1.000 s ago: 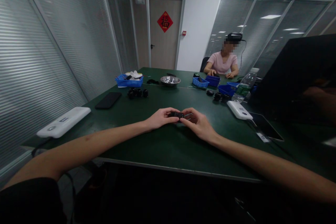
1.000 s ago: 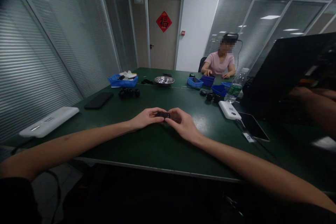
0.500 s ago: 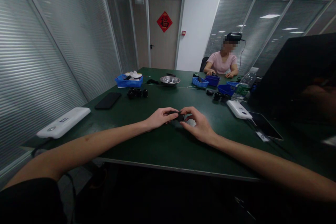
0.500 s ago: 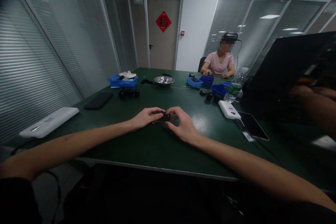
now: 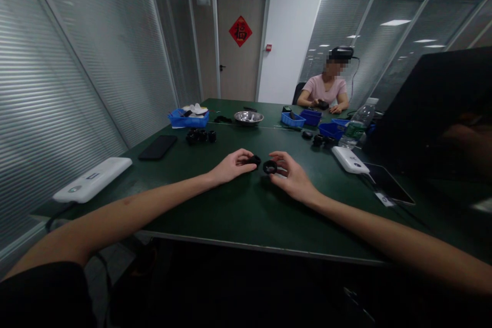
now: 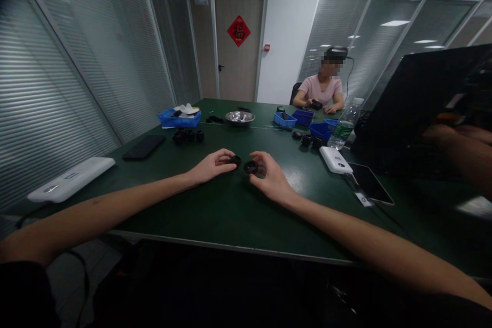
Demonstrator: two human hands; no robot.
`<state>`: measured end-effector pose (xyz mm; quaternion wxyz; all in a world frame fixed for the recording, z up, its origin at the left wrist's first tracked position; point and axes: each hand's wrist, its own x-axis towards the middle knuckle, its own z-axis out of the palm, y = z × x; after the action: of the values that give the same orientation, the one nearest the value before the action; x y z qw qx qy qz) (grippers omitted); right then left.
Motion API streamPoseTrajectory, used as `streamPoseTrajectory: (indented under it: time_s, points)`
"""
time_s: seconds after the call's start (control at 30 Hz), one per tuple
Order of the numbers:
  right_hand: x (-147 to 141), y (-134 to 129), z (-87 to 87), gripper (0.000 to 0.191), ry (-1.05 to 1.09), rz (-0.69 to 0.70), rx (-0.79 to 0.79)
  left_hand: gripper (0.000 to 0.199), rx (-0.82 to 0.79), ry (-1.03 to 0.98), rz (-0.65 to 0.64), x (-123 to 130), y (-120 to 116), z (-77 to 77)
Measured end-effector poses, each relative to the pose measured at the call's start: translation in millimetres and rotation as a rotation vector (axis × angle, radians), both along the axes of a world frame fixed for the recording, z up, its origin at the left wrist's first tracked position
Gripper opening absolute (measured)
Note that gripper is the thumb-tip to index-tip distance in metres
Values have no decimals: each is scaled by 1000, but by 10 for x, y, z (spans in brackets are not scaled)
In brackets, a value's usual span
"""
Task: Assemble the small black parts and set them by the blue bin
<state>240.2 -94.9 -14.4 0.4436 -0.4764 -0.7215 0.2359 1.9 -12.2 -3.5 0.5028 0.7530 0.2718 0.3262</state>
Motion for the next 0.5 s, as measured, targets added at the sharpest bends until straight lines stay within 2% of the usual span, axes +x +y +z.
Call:
streamPoseTrajectory:
  time_s: [0.17,0.3,0.4,0.47,0.5]
  points:
    - [20,-13,42,53,-275,-39,-1,40,174,235,-33,-72,90,-52]
    - [-13,-5,20,51,-353,-68,-29,36,315,267,-7,-79,108,-99]
    - [-60,-57,104,50,-294,-103,21,39,362,272,40,-70,104,-127]
    - [-65,-153,275,40,-152,-162,170,44,374,283,58,-70,86,-131]
    - [-49,-216,388,36,-63,-193,299,47,387,289,62,-73,72,-128]
